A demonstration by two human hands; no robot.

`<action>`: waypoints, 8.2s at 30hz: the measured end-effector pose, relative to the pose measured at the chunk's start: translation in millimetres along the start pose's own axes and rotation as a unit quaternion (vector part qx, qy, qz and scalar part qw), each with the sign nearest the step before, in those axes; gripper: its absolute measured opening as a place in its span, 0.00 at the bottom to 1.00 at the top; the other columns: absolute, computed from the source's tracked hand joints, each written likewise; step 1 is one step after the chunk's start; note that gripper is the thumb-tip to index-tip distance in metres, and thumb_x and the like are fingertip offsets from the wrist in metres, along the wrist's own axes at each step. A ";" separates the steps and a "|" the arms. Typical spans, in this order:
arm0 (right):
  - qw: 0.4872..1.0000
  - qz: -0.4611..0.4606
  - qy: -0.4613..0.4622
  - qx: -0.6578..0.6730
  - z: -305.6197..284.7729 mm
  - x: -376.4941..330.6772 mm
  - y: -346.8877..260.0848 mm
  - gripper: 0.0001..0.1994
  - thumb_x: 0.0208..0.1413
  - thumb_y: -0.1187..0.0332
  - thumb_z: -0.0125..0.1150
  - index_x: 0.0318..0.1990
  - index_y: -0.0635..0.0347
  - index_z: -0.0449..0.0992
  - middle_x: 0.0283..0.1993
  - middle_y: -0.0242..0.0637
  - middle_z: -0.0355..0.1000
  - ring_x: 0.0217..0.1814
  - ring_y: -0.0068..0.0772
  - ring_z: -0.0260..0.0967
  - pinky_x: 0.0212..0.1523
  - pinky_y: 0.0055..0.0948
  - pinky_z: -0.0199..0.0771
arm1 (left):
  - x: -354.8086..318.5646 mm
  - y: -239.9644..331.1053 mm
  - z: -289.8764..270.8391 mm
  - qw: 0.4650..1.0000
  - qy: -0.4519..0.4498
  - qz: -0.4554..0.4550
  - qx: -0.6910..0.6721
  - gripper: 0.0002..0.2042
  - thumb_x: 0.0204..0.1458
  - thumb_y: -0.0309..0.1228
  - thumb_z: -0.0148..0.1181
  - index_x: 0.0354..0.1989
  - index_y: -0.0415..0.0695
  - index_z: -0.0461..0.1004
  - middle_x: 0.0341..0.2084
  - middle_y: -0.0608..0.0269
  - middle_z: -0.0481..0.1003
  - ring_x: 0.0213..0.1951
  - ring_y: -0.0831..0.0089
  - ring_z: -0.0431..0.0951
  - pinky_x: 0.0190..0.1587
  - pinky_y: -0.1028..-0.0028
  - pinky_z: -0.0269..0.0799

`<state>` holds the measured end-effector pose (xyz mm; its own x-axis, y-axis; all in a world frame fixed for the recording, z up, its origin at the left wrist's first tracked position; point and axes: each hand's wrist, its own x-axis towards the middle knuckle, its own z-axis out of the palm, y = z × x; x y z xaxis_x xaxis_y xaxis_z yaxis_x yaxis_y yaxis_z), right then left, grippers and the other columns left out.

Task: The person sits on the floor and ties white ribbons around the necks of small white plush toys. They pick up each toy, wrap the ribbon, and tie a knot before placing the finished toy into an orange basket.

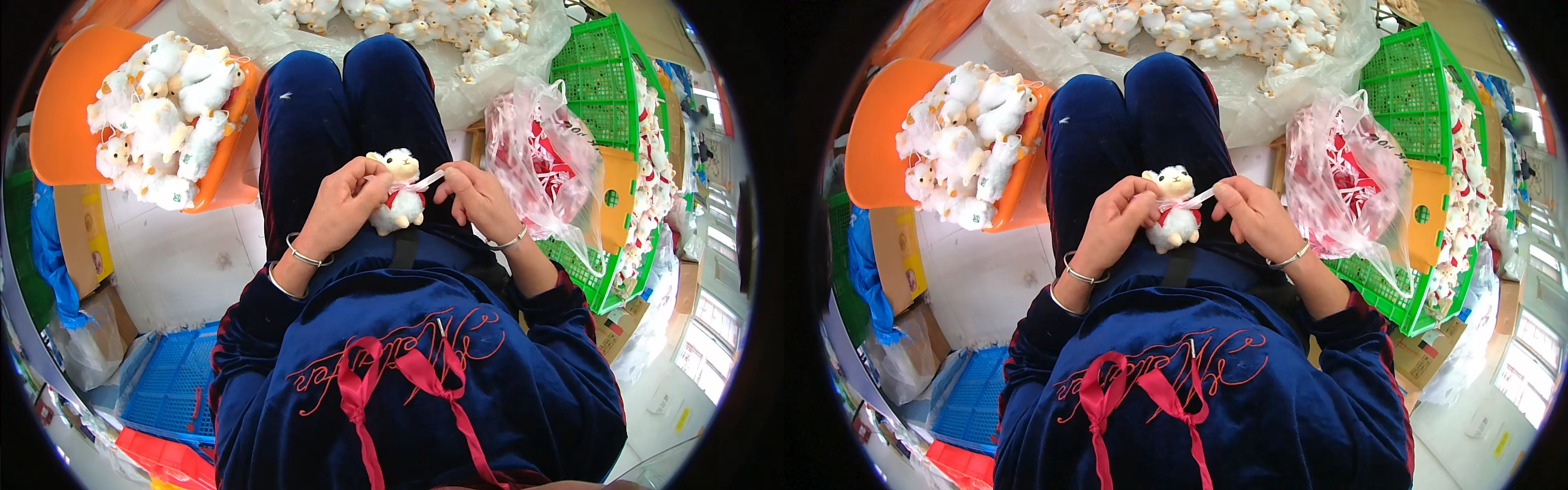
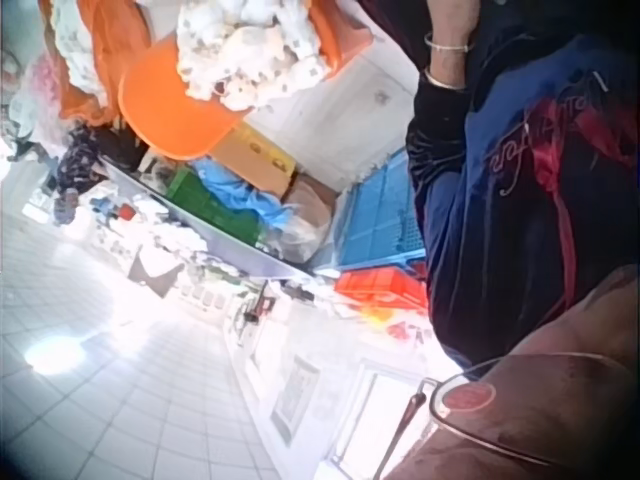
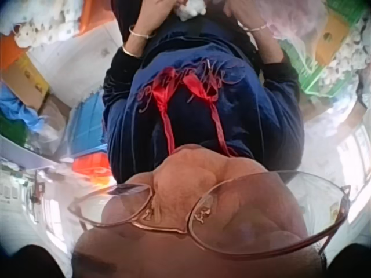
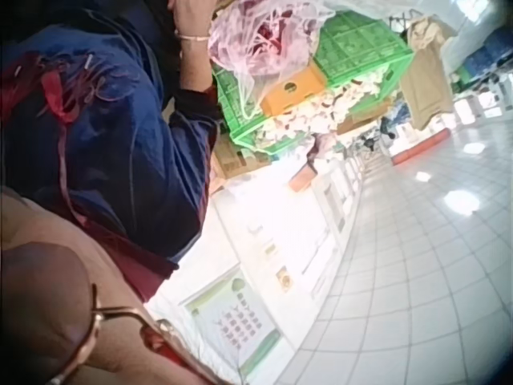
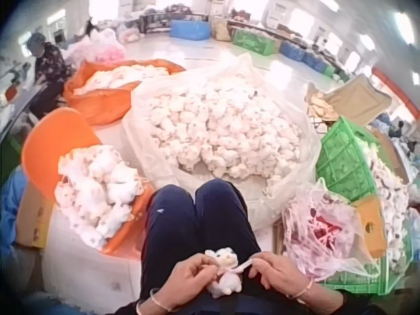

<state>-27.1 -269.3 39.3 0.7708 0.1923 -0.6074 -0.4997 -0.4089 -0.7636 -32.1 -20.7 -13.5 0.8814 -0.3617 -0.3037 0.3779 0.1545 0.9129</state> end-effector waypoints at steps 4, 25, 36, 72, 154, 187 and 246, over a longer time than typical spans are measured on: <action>0.989 -0.121 0.037 0.075 15.4 9.4 10.9 0.07 0.66 0.69 0.61 0.45 0.64 0.78 0.34 0.30 0.74 0.30 0.17 0.69 0.32 0.19 0.70 | -2.0 -5.7 6.6 0.997 0.022 0.041 0.059 0.05 0.61 0.26 0.62 0.40 0.38 0.78 0.31 0.69 0.78 0.31 0.86 0.74 0.35 0.81 0.71; 0.983 -0.114 0.054 0.131 44.9 13.1 29.1 0.12 0.63 0.73 0.62 0.49 0.70 0.71 0.34 0.34 0.78 0.35 0.16 0.74 0.37 0.19 0.75 | -11.3 -18.6 9.6 0.986 0.070 -0.005 0.153 0.08 0.54 0.28 0.67 0.33 0.37 0.76 0.21 0.65 0.74 0.25 0.83 0.72 0.28 0.77 0.69; 0.990 -0.068 0.000 0.120 42.3 17.0 20.4 0.08 0.66 0.70 0.62 0.42 0.66 0.73 0.33 0.29 0.74 0.32 0.14 0.70 0.33 0.18 0.71 | -10.3 -4.4 14.8 0.988 0.077 -0.028 0.133 0.10 0.53 0.29 0.69 0.30 0.35 0.76 0.20 0.67 0.76 0.23 0.85 0.73 0.27 0.80 0.70; 0.969 -0.203 0.080 -0.115 63.9 16.6 13.1 0.09 0.62 0.67 0.65 0.36 0.64 0.74 0.27 0.43 0.73 0.25 0.35 0.71 0.28 0.32 0.70 | -1.4 -19.6 -3.8 0.998 0.047 -0.032 0.012 0.08 0.62 0.32 0.62 0.36 0.40 0.77 0.27 0.71 0.76 0.28 0.88 0.71 0.30 0.84 0.67; 0.964 -0.246 0.095 0.007 67.3 84.4 -23.8 0.06 0.57 0.76 0.64 0.41 0.66 0.77 0.33 0.35 0.75 0.31 0.21 0.74 0.33 0.23 0.75 | 31.3 37.1 -32.3 0.985 0.122 -0.019 0.121 0.05 0.55 0.23 0.60 0.37 0.34 0.77 0.25 0.61 0.79 0.19 0.80 0.76 0.23 0.78 0.72; 0.994 -0.068 0.081 0.017 50.4 45.6 -33.1 0.09 0.66 0.65 0.58 0.39 0.63 0.75 0.27 0.32 0.74 0.20 0.21 0.73 0.18 0.21 0.68 | 31.2 4.2 2.8 0.919 0.193 0.182 0.292 0.13 0.51 0.31 0.71 0.33 0.36 0.73 0.30 0.49 0.76 0.32 0.54 0.80 0.33 0.62 0.76; 0.869 -0.411 0.247 -0.123 61.3 98.2 -4.0 0.07 0.67 0.67 0.57 0.38 0.60 0.70 0.27 0.47 0.75 0.28 0.52 0.76 0.28 0.42 0.75 | 45.3 -29.2 3.7 0.932 0.257 0.206 0.152 0.08 0.66 0.31 0.59 0.36 0.40 0.71 0.24 0.67 0.75 0.23 0.85 0.74 0.25 0.82 0.69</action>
<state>26.3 -194.1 -30.7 0.9331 0.1291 0.3356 0.3532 -0.5042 -0.7881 -4.3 -44.9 -52.8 0.9827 0.1715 0.0699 -0.0510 -0.1122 0.9924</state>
